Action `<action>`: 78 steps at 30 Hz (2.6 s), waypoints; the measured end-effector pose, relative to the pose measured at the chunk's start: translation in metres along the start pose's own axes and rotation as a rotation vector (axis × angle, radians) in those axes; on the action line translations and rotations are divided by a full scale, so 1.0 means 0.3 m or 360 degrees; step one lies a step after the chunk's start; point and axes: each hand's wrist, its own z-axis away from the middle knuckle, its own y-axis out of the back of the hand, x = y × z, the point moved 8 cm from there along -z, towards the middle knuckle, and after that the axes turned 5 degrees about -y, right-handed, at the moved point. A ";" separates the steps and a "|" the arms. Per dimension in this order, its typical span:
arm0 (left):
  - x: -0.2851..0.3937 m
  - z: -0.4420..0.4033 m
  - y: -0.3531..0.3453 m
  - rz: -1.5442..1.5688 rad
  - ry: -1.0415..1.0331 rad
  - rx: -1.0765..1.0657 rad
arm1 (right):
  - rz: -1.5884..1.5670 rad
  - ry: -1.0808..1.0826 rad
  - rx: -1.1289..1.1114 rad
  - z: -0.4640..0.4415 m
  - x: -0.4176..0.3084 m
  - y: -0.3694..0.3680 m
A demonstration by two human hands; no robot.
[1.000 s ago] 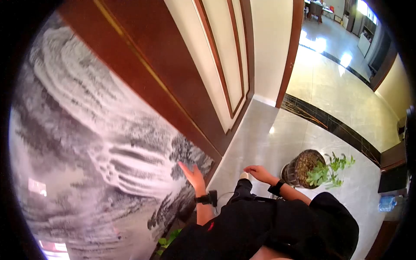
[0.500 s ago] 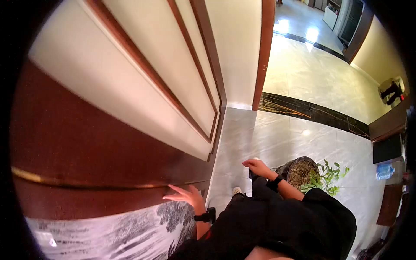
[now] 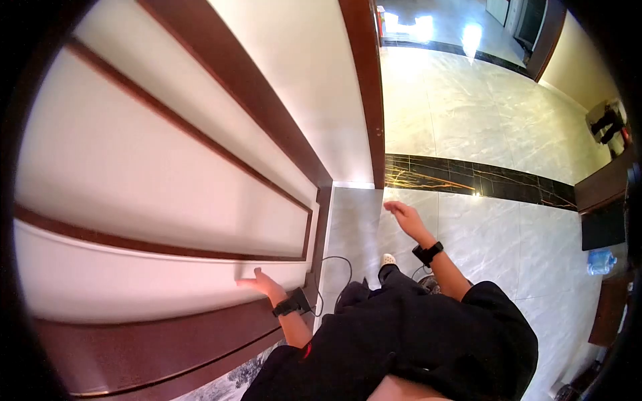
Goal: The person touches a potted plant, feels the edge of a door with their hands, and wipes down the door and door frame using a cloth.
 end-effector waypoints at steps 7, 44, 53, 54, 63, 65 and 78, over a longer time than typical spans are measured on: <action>0.572 0.033 -0.245 0.0920 -0.0364 -0.0193 | -0.0365 0.0049 0.0140 -0.306 0.083 0.164; 2.202 0.491 -0.622 0.1242 -0.1709 -0.0044 | 0.0324 0.1932 0.0164 -1.134 -0.839 0.640; 2.205 0.533 -0.521 0.0493 -0.1727 0.0823 | -0.0012 0.2142 -0.0179 -1.199 -0.756 0.767; 2.203 0.529 -0.519 0.0516 -0.1729 0.0850 | -0.0145 0.2091 -0.0264 -1.232 -0.763 0.772; 2.384 0.550 -0.319 0.0867 -0.1731 0.1198 | -0.0449 0.1956 -0.0698 -1.226 -0.821 0.887; 2.396 0.552 -0.314 0.0899 -0.1702 0.1182 | -0.0595 0.1812 -0.0756 -1.204 -0.808 0.903; 2.385 0.628 -0.444 0.0468 -0.1724 0.1156 | -0.0646 0.1563 -0.0955 -1.174 -0.829 0.896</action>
